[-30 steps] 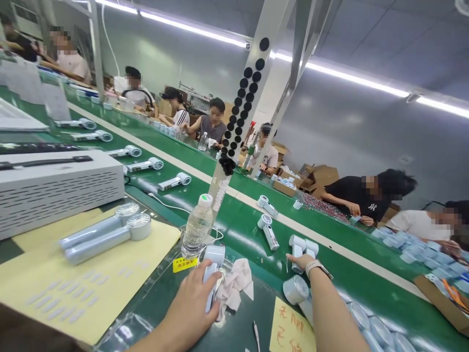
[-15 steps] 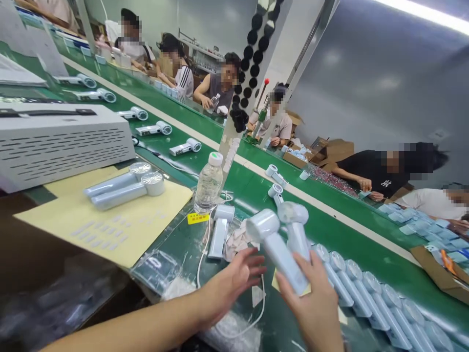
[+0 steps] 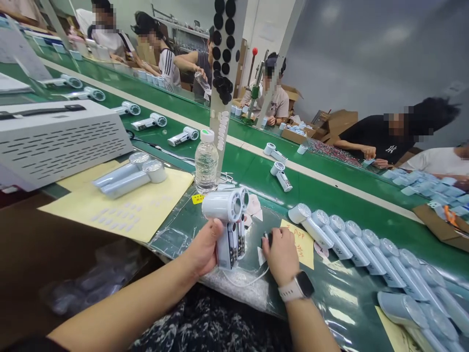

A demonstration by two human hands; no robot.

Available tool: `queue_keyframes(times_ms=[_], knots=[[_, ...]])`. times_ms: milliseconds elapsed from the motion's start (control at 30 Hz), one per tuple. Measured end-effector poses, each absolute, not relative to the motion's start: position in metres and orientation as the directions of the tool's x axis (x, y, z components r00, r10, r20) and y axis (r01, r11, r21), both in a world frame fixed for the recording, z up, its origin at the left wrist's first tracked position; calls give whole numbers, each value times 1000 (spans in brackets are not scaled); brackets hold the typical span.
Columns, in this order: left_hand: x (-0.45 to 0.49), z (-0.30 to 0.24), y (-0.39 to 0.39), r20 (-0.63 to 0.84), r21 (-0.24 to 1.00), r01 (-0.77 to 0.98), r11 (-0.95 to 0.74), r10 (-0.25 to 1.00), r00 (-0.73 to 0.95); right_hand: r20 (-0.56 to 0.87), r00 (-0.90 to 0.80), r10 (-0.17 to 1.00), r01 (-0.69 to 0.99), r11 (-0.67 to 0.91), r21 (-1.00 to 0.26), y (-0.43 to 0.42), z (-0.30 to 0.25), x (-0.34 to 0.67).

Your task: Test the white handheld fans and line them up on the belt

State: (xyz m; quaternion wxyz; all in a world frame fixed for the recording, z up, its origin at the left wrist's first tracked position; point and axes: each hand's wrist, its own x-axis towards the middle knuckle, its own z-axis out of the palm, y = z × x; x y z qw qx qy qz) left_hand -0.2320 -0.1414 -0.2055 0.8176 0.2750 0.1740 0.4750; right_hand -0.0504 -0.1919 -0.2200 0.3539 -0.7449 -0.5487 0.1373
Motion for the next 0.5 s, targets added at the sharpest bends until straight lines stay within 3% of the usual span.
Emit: queue_keyframes(times_ms=[167, 267, 333, 500], knots=[[-250, -190, -129, 35, 580, -722, 377, 874, 484, 73, 204, 976, 624, -72, -778, -196, -222, -77], [-253, -183, -125, 70, 531, -762, 370, 877, 475, -128, 3, 992, 314, -122, -941, -224, -211, -97], [-250, -180, -126, 90, 520, -778, 352, 883, 460, -214, -94, 972, 103, -204, -973, -237, -204, -108], [-237, -178, -134, 103, 537, -751, 385, 853, 511, -133, -28, 991, -29, -134, -991, -242, -199, -128]])
